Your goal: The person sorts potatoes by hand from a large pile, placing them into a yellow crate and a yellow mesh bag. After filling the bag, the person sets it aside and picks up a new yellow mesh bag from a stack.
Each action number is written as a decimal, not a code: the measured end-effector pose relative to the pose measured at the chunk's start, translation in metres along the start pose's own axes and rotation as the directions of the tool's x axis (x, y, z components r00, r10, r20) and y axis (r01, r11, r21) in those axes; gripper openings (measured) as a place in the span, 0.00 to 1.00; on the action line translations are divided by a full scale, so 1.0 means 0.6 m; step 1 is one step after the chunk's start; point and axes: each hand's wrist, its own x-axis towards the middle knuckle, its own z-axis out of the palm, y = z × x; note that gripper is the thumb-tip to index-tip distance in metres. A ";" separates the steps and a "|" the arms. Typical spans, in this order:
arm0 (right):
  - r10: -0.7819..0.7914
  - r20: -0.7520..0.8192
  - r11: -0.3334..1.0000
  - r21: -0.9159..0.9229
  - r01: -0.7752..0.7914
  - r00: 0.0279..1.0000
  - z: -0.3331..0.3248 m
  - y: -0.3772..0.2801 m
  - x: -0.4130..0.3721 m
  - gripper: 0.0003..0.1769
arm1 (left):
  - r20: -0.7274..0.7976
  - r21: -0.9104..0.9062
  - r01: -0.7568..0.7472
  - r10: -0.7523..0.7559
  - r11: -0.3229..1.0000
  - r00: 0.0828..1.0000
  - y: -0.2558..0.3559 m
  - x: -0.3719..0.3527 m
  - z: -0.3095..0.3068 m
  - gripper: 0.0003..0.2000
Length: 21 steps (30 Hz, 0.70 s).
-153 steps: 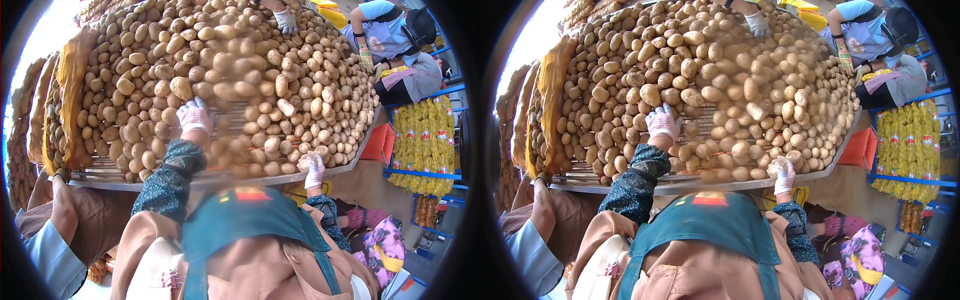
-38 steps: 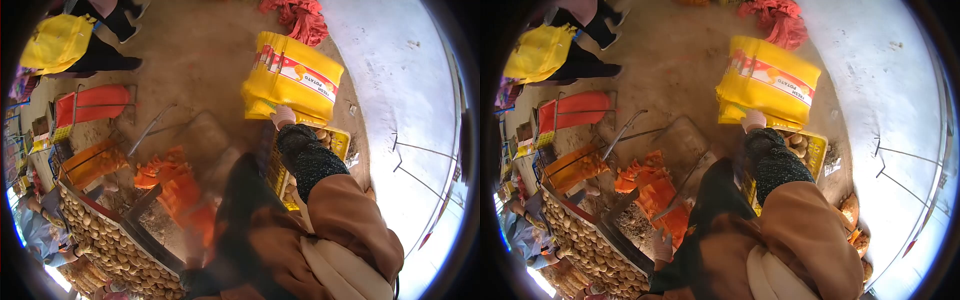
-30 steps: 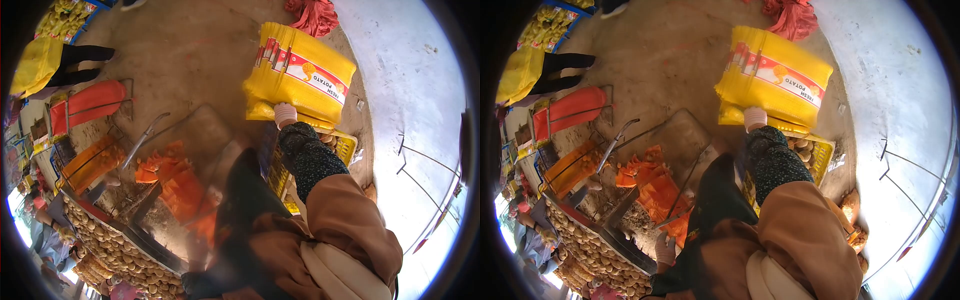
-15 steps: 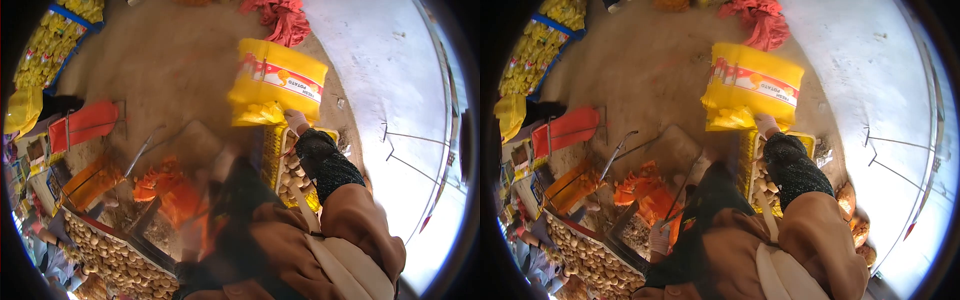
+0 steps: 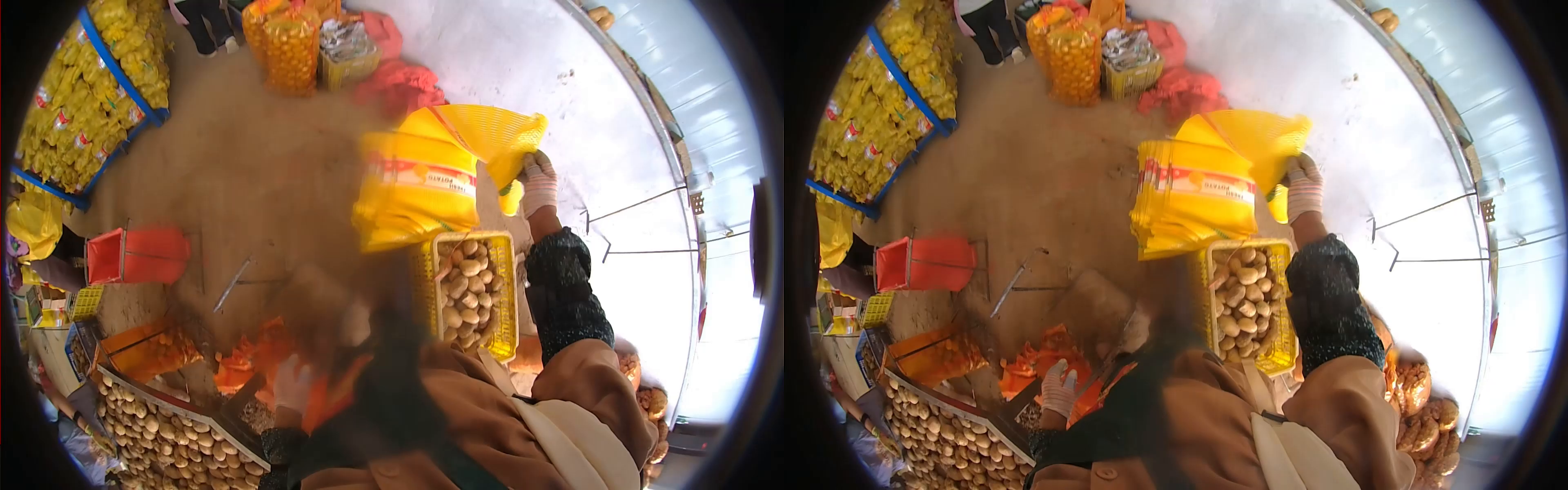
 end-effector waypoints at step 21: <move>-0.184 0.982 0.822 0.126 0.555 0.050 0.468 -0.074 -0.605 0.17 | -0.302 -0.721 -0.284 0.082 0.632 0.950 0.254 -0.214 -0.146 0.12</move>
